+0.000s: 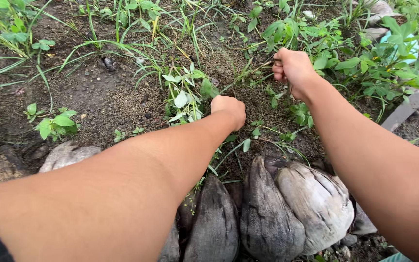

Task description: The person removes weeds from a garden bed by hand, pulling them out and gathering them into a pile. They work along a row bordered by coconut shells, clearing small patches of unwanted plants.

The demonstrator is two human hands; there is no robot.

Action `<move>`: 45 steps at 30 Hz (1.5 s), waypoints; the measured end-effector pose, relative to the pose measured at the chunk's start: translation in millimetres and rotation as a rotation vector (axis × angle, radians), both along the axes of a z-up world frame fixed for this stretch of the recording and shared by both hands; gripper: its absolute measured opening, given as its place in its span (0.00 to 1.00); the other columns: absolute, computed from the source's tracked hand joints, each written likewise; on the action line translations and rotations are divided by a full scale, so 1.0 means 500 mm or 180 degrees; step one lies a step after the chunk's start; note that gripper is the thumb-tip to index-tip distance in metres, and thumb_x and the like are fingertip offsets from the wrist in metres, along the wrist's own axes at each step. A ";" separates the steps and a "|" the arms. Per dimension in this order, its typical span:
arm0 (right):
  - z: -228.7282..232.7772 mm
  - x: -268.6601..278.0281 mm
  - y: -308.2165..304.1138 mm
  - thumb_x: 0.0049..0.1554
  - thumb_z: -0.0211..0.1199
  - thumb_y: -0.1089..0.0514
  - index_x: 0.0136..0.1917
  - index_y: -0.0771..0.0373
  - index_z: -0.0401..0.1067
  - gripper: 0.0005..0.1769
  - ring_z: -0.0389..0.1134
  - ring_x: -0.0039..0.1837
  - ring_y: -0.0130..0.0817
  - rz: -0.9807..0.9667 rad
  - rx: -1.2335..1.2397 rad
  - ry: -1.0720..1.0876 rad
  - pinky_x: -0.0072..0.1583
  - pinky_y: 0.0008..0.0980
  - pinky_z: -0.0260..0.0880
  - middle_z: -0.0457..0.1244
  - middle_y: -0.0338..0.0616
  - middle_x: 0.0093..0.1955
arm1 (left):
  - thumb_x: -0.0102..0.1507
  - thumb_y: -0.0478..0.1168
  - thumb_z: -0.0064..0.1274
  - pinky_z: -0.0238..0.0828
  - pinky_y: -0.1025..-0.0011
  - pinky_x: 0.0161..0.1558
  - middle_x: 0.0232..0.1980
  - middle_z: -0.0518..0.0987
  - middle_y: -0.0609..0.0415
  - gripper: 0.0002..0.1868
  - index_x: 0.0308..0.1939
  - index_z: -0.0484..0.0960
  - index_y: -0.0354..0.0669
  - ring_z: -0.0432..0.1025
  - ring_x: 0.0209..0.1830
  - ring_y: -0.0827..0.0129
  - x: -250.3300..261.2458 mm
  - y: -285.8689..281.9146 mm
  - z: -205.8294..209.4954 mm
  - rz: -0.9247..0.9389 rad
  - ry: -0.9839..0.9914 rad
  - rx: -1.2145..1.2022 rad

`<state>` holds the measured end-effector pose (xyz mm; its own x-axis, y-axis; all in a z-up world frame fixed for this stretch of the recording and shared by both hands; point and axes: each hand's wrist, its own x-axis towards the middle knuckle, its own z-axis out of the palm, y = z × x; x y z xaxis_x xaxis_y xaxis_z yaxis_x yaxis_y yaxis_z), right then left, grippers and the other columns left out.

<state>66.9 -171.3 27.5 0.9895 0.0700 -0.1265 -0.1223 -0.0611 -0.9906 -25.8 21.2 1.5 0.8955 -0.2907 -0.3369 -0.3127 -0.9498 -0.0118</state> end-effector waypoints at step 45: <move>-0.205 -0.134 -0.187 0.43 0.83 0.49 0.58 0.64 0.76 0.34 0.72 0.53 0.41 -0.0882 -0.2384 0.0131 0.57 0.40 0.70 0.69 0.51 0.51 | 0.64 0.40 0.46 0.79 0.58 0.48 0.54 0.84 0.56 0.16 0.49 0.88 0.51 0.79 0.54 0.60 -0.012 -0.033 -0.040 0.0409 -0.0025 -0.0141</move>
<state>-0.2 -264.8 -75.0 0.9519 -0.2958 -0.0793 -0.2660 -0.6704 -0.6926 -31.7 4.8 -18.7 0.9289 -0.1879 -0.3192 -0.1886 -0.9816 0.0290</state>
